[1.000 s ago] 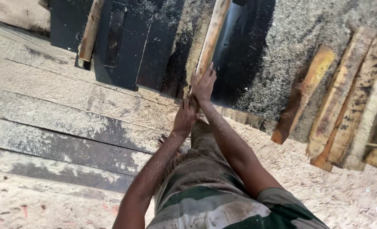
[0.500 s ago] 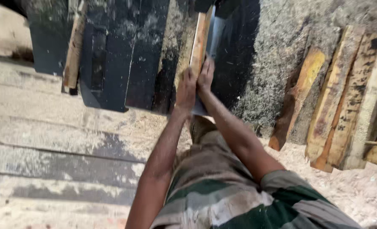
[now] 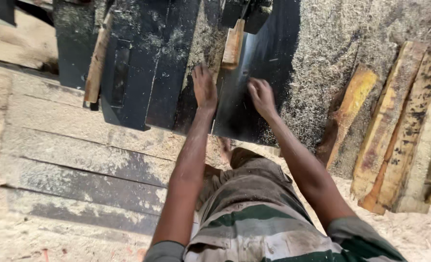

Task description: The person processes pieces of timber using industrial machinery. The person feeds individual pieces of wood into the machine, handles them as they are cut, and moves processed pieces aside.

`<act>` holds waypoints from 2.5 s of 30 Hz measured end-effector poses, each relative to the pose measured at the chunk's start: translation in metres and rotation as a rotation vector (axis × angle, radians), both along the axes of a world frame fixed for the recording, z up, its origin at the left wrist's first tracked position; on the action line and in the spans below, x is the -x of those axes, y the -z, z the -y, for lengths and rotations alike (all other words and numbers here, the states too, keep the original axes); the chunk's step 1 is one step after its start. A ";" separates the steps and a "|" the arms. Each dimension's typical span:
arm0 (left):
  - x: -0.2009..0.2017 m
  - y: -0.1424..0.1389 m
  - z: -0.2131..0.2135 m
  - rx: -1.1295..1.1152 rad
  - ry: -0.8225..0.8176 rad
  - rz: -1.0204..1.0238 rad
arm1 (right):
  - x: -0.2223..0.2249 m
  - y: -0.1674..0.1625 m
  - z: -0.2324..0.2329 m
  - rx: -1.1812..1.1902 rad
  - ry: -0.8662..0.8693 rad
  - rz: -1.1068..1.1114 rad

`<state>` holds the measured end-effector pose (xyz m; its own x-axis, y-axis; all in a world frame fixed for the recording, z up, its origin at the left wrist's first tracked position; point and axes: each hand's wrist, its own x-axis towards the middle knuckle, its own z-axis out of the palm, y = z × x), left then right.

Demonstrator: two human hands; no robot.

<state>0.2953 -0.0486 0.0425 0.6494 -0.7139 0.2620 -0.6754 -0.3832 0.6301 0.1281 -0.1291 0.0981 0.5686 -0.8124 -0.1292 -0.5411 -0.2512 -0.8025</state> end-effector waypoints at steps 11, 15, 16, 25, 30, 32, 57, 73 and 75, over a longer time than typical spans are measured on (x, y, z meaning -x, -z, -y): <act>0.145 0.055 -0.259 -0.168 0.232 -0.110 | 0.317 0.040 -0.030 0.339 0.625 -0.354; 0.168 0.049 -0.269 -0.275 0.590 -0.248 | 0.313 0.021 -0.032 -0.425 0.941 -0.369; 0.170 0.047 -0.266 -0.300 0.589 -0.385 | 0.308 0.014 -0.038 -0.362 0.905 -0.226; 0.242 0.028 -0.246 -0.307 0.813 -0.375 | 0.173 0.021 -0.206 -0.687 0.940 0.493; 0.229 0.030 -0.299 -0.403 0.667 -0.939 | 0.158 0.028 -0.257 -0.710 0.734 0.331; 0.202 0.040 -0.311 -0.192 0.553 -1.538 | 0.158 0.028 -0.268 -0.471 0.731 0.347; 0.074 0.037 -0.187 -0.348 0.133 0.346 | -0.085 0.033 -0.126 0.544 0.249 -0.225; 0.030 0.032 -0.083 -0.345 0.343 0.193 | -0.116 0.034 -0.032 0.372 0.271 -0.088; 0.020 0.026 -0.058 -0.436 0.321 0.289 | -0.107 0.025 -0.011 0.301 0.100 0.032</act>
